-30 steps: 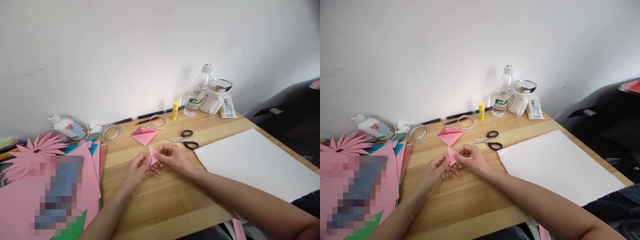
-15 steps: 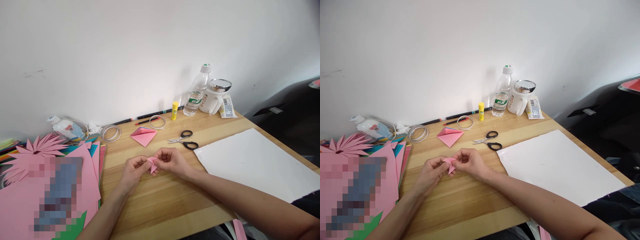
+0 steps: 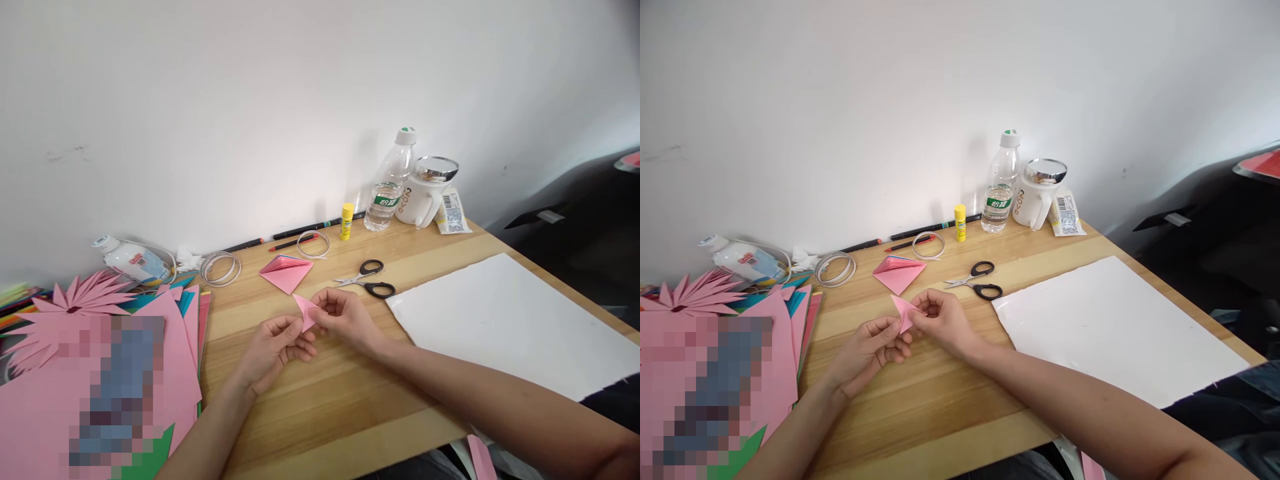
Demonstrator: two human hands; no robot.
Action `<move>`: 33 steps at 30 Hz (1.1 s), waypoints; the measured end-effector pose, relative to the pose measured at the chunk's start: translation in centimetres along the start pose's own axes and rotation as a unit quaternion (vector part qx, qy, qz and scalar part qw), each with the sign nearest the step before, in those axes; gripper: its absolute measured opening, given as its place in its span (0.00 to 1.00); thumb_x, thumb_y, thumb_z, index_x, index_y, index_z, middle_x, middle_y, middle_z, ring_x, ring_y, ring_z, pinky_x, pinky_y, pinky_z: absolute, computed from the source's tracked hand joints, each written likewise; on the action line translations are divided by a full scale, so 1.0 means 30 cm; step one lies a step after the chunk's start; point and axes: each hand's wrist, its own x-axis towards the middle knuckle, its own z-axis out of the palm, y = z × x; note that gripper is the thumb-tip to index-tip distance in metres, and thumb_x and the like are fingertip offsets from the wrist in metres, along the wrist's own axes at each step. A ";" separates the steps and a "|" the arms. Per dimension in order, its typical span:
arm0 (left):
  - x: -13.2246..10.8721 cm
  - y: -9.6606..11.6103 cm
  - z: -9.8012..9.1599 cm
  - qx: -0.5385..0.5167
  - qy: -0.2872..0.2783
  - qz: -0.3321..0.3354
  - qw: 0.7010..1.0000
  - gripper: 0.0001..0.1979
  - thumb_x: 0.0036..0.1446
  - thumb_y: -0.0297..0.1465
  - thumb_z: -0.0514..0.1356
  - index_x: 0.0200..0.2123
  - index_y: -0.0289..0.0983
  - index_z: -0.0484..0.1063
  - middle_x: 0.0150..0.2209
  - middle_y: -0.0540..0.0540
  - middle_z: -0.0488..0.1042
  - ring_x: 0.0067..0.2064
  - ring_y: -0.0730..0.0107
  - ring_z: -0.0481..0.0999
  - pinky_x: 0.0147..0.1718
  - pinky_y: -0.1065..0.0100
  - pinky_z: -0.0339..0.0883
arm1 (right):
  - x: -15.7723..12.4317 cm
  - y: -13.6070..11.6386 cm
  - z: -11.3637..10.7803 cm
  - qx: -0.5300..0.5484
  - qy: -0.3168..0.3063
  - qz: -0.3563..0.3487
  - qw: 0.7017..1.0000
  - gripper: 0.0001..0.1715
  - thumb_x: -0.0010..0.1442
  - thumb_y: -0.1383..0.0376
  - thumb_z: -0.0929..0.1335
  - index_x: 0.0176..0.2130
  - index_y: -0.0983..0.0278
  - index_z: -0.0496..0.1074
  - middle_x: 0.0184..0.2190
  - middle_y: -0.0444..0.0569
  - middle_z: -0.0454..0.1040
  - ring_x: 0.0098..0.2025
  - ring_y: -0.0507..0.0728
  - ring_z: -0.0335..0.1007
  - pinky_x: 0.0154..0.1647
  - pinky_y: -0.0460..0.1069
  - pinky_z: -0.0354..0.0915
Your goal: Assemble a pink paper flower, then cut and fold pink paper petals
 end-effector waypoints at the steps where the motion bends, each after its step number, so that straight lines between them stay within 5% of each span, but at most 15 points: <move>1: 0.001 0.000 -0.002 -0.011 0.003 -0.013 1.000 0.11 0.45 0.33 0.65 0.25 0.30 0.73 0.25 0.45 0.74 0.24 0.75 0.73 0.22 0.76 0.65 | 0.001 -0.001 0.000 -0.003 0.009 -0.002 1.000 0.13 0.45 0.60 0.70 0.24 0.66 0.64 0.20 0.40 0.65 0.19 0.46 0.60 0.21 0.43 0.60; 19: 0.002 -0.011 -0.005 -0.019 0.038 -0.012 0.999 0.11 0.38 0.31 0.69 0.20 0.29 0.73 0.21 0.49 0.72 0.20 0.81 0.69 0.19 0.79 0.61 | -0.003 0.002 0.003 -0.035 0.016 -0.014 0.999 0.08 0.45 0.64 0.69 0.23 0.65 0.65 0.21 0.41 0.65 0.22 0.47 0.61 0.24 0.44 0.60; 33: 0.005 -0.003 -0.008 -0.030 0.033 -0.011 0.999 0.10 0.41 0.31 0.68 0.23 0.29 0.74 0.24 0.47 0.73 0.24 0.79 0.71 0.23 0.78 0.65 | 0.006 0.017 0.001 -0.005 0.005 -0.005 1.000 0.15 0.47 0.57 0.69 0.26 0.65 0.64 0.22 0.41 0.65 0.19 0.46 0.60 0.21 0.44 0.60</move>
